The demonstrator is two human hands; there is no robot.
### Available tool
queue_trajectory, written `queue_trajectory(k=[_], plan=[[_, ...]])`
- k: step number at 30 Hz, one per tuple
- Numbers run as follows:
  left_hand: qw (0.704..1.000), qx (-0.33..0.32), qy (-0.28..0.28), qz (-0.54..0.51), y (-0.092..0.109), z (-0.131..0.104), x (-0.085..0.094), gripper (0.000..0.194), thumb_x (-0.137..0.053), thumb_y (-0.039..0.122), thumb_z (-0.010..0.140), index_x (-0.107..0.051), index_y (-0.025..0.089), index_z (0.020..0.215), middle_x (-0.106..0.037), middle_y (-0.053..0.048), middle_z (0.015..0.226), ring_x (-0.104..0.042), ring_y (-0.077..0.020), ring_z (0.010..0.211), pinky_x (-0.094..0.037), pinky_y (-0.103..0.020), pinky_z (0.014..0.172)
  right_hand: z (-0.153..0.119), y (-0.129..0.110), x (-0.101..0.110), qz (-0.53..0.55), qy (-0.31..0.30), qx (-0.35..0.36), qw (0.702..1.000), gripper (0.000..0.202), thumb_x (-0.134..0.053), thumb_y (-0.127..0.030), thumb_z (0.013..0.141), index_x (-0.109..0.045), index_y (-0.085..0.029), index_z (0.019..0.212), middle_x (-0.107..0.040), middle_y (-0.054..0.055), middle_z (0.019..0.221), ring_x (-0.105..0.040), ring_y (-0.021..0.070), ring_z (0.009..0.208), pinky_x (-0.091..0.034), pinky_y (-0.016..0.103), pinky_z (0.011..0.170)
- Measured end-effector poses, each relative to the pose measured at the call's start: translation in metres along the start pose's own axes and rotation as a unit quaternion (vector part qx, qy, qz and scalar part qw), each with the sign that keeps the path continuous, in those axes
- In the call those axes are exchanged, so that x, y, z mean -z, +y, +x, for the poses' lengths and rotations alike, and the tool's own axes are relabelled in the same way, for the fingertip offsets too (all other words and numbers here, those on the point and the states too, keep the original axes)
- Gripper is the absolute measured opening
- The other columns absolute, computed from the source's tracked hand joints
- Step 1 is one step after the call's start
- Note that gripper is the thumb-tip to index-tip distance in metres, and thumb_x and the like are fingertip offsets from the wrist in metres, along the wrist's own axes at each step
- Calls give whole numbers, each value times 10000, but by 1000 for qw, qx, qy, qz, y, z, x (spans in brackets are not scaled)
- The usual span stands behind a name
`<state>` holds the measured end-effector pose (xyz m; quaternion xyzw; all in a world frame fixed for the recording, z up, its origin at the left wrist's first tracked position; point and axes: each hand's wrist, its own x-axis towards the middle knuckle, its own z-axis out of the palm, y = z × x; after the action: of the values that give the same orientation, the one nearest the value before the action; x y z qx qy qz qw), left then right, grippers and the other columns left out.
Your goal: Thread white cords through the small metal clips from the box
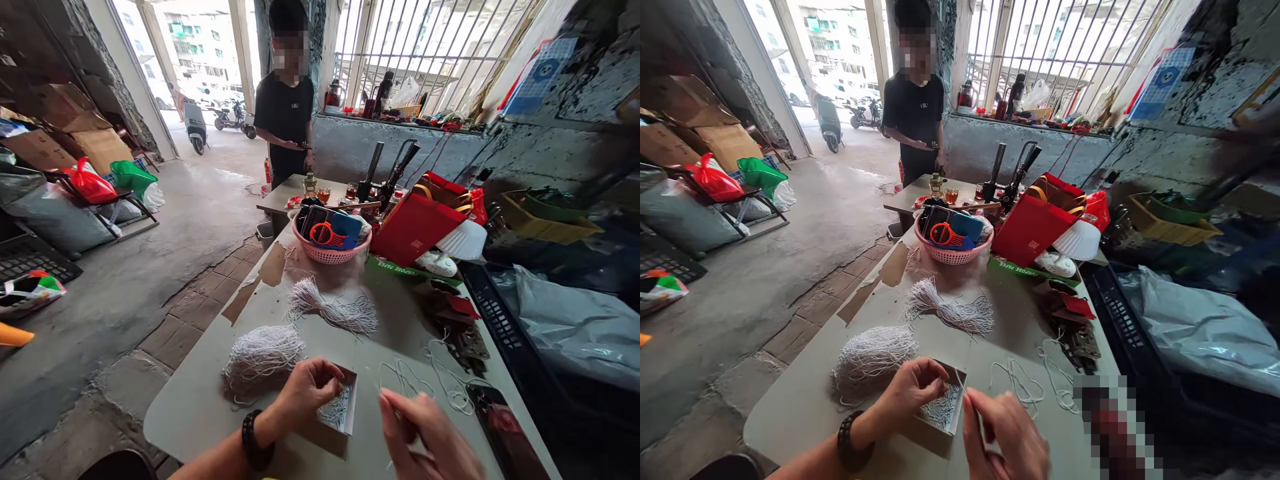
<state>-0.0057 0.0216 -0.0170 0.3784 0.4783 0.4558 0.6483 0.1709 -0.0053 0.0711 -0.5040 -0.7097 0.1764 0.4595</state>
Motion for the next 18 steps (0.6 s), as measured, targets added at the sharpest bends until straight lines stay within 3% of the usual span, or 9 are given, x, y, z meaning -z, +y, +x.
queue_trajectory(k=[3,5,11,15,18], plan=[[995,25,-16,-96,1,0,-1,450,-849,476,565,-602,142,736,-693,-31,626,-642,-138,586,-511,-278,644,2,11,-23,-31,-48,69,996,178,-611,-333,875,-747,-236,813,-676,31,627,-622,145,545,-536,239,540],[990,47,-27,-132,2,-1,-1,528,-870,527,510,-588,142,735,-700,-34,632,-657,-146,571,-534,-294,643,-3,21,-34,-36,-42,81,995,205,-585,-327,901,-757,-229,844,-683,32,657,-645,143,581,-542,220,552],[984,69,-32,-160,2,-6,-1,546,-901,505,471,-576,147,724,-697,-11,613,-669,-141,569,-553,-272,628,-23,33,-51,-11,-33,29,999,214,-569,-329,921,-767,-248,925,-655,31,701,-632,144,635,-535,224,595],[983,75,-36,-166,0,-8,-2,539,-914,487,456,-582,140,702,-711,-19,643,-678,-142,591,-559,-276,644,-22,28,-51,-2,-9,8,1000,193,-590,-315,896,-749,-220,843,-640,25,691,-601,137,607,-506,227,576],[984,73,-39,-155,0,-10,-3,540,-907,503,460,-599,134,707,-727,-41,688,-684,-156,616,-561,-299,661,-16,22,-47,18,-26,-22,999,194,-599,-308,871,-725,-204,766,-630,15,664,-555,120,548,-460,218,514]])
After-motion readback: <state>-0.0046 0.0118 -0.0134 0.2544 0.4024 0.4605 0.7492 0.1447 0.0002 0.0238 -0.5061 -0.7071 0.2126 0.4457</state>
